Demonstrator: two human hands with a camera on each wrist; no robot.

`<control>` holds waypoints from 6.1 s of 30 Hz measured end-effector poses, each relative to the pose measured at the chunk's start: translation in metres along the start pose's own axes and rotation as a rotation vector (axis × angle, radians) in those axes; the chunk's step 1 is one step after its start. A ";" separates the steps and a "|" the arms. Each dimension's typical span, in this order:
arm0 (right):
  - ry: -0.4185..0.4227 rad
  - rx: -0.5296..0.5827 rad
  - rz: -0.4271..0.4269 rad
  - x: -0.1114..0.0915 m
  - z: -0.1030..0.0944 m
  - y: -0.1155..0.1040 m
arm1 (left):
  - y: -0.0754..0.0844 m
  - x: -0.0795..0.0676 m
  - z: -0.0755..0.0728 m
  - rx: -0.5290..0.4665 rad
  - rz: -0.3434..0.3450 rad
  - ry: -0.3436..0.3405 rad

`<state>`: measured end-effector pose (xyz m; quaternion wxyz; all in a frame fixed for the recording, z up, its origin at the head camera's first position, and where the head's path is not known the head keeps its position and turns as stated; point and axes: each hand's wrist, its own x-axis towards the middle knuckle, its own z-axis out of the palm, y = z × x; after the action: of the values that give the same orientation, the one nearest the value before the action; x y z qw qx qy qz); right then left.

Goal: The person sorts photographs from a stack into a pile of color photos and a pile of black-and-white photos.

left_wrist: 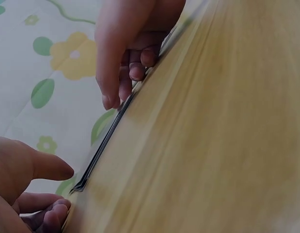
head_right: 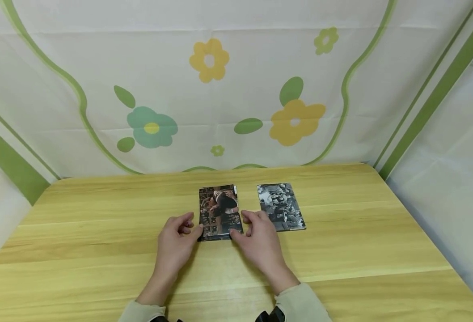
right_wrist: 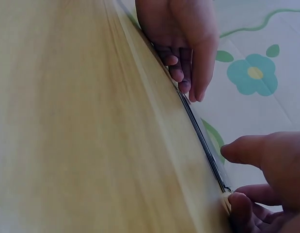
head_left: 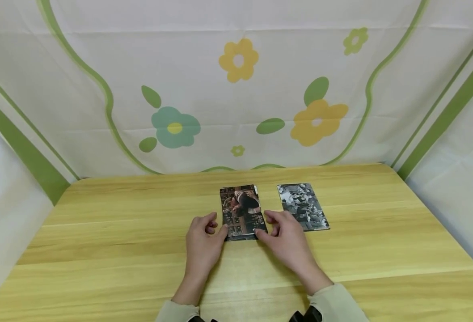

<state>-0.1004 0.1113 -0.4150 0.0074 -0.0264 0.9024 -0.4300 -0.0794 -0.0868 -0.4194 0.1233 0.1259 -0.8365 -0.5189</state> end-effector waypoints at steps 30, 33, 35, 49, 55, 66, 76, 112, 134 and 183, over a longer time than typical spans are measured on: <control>0.052 -0.114 0.004 -0.004 0.011 -0.004 | 0.002 -0.004 0.002 0.054 0.000 -0.011; 0.053 -0.116 0.002 -0.005 0.011 -0.005 | 0.002 -0.004 0.001 0.044 -0.013 -0.014; 0.055 -0.116 0.001 -0.005 0.011 -0.005 | 0.002 -0.004 0.001 0.038 -0.017 -0.019; 0.042 -0.098 0.022 -0.007 0.009 -0.009 | 0.000 -0.003 0.002 0.008 -0.030 -0.027; 0.029 -0.105 0.037 -0.007 0.007 -0.006 | 0.000 -0.004 0.004 -0.005 -0.022 -0.021; 0.025 -0.109 0.015 -0.005 0.008 -0.001 | -0.004 -0.005 0.004 -0.014 -0.020 -0.013; 0.034 -0.109 0.010 -0.005 0.009 -0.003 | -0.003 -0.004 0.003 -0.013 -0.014 -0.020; 0.044 -0.101 -0.014 0.005 0.008 -0.003 | 0.001 0.007 -0.001 -0.026 -0.026 -0.037; 0.079 0.093 0.011 0.000 0.010 0.003 | -0.002 0.001 0.000 -0.181 -0.047 -0.008; -0.140 0.271 -0.105 0.002 0.079 -0.100 | -0.014 0.035 -0.110 -0.221 -0.350 0.225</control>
<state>-0.0957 -0.0134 -0.3873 0.0514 -0.1022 0.8309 -0.5446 -0.0744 -0.1969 -0.3813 0.1368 0.3119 -0.7211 -0.6033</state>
